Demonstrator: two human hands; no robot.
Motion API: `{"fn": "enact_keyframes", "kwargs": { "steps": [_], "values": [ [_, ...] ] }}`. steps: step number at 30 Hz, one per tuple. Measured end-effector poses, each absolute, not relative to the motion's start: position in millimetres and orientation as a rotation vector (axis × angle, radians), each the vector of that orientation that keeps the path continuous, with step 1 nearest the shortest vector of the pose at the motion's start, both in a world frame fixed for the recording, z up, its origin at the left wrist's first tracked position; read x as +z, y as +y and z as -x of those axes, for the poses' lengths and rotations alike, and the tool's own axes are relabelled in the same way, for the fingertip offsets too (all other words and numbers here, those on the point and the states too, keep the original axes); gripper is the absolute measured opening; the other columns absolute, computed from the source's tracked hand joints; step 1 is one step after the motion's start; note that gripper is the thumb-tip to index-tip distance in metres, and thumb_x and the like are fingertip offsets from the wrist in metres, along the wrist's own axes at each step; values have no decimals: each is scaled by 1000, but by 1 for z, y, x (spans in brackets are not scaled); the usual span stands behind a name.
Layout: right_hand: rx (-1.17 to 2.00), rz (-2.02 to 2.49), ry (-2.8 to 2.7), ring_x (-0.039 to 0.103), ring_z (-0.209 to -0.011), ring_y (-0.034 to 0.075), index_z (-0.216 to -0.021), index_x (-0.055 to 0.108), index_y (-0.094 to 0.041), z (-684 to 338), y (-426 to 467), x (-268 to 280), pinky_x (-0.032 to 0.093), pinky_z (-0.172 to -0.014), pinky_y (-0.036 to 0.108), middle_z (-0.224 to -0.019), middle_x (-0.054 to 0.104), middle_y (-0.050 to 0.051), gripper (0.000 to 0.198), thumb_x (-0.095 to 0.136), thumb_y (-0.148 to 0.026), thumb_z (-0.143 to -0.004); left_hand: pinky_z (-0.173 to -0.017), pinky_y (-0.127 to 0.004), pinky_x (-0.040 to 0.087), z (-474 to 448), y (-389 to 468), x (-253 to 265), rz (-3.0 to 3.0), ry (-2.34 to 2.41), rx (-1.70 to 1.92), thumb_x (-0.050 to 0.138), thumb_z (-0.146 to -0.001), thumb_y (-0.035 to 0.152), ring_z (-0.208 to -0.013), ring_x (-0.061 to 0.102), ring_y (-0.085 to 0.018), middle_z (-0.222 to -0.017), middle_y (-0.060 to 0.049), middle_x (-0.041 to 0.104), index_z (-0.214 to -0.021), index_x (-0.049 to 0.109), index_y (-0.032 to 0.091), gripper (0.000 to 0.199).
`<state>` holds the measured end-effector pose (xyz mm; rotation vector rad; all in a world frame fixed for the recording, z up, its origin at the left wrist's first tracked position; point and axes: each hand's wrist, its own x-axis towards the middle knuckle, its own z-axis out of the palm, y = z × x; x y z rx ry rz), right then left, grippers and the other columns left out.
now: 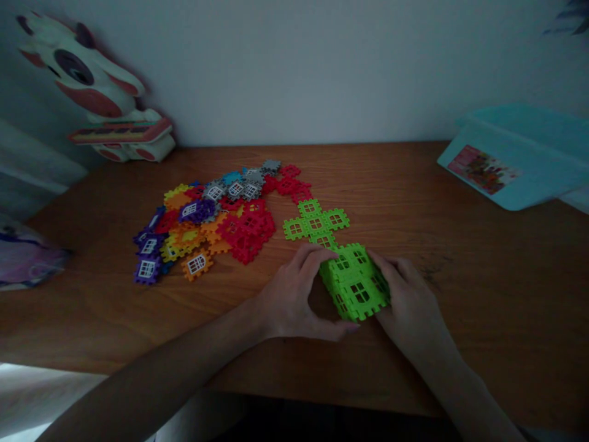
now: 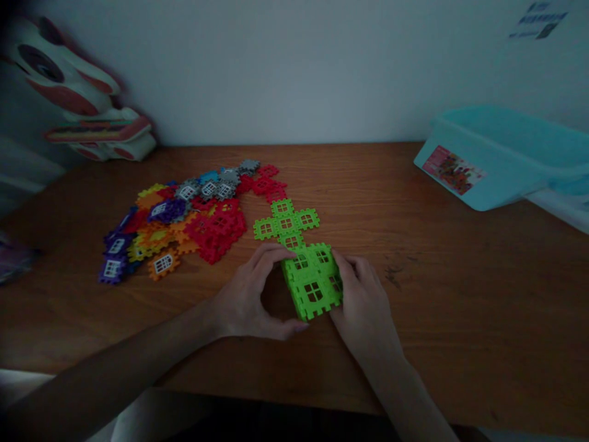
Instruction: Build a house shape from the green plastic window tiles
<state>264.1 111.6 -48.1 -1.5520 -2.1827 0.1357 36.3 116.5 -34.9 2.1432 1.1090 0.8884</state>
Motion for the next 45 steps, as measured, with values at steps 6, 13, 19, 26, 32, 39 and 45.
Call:
{"fn": "enact_keyframes", "kwargs": {
  "steps": [6, 13, 19, 26, 32, 39, 45],
  "values": [
    [149, 1571, -2144, 64, -100, 33, -136, 51, -21, -261, 111, -51, 55, -87, 50, -112, 59, 14, 62, 55, -16, -74, -98, -52, 55, -36, 117, -35, -2137, 1080, 896, 84, -60, 51, -119, 58, -33, -132, -13, 51, -136, 38, 26, 92],
    [162, 1550, -2202, 61, -106, 36, -142, 43, -21, -258, 116, -37, 53, -89, 55, -117, 60, 15, 70, 53, -11, -73, -104, -52, 50, -34, 119, -33, -2141, 1078, 931, 84, -63, 52, -124, 54, -33, -134, -13, 51, -136, 39, 25, 90],
    [276, 1411, -2016, 62, -116, 33, -138, 49, -26, -254, 121, -20, 52, -96, 54, -127, 63, 12, 70, 51, -6, -71, -106, -55, 48, -30, 122, -29, -2070, 1072, 975, 85, -63, 42, -124, 56, -34, -134, -13, 54, -138, 39, 26, 89],
    [727, 1188, -1648, 63, -120, 23, -144, 43, -27, -239, 134, -9, 56, -95, 41, -140, 60, 8, 58, 54, -17, -88, -111, -55, 46, -18, 133, -30, -1914, 958, 1002, 79, -72, 33, -138, 47, -34, -152, -16, 43, -150, 25, 28, 95],
    [1002, 1073, -1663, 70, -100, 21, -130, 60, -24, -227, 149, -5, 59, -87, 39, -124, 71, 8, 37, 58, -27, -93, -113, -58, 43, -9, 141, -23, -1938, 1056, 848, 80, -73, 37, -142, 43, -36, -155, -18, 39, -152, 25, 25, 97],
    [1023, 866, -1935, 62, -122, 21, -138, 58, -27, -216, 146, -4, 49, -105, 42, -137, 65, 5, 42, 59, -30, -95, -109, -56, 48, 2, 143, -10, -1955, 1032, 653, 84, -69, 34, -134, 53, -35, -149, -15, 49, -151, 29, 28, 99],
    [1036, 785, -2102, 54, -131, 24, -145, 50, -32, -216, 145, -10, 43, -110, 45, -145, 59, 3, 58, 69, -35, -90, -95, -50, 58, 12, 129, -23, -1888, 1158, 599, 80, -71, 44, -110, 68, -31, -124, -8, 68, -135, 51, 26, 73]
  ]
}}
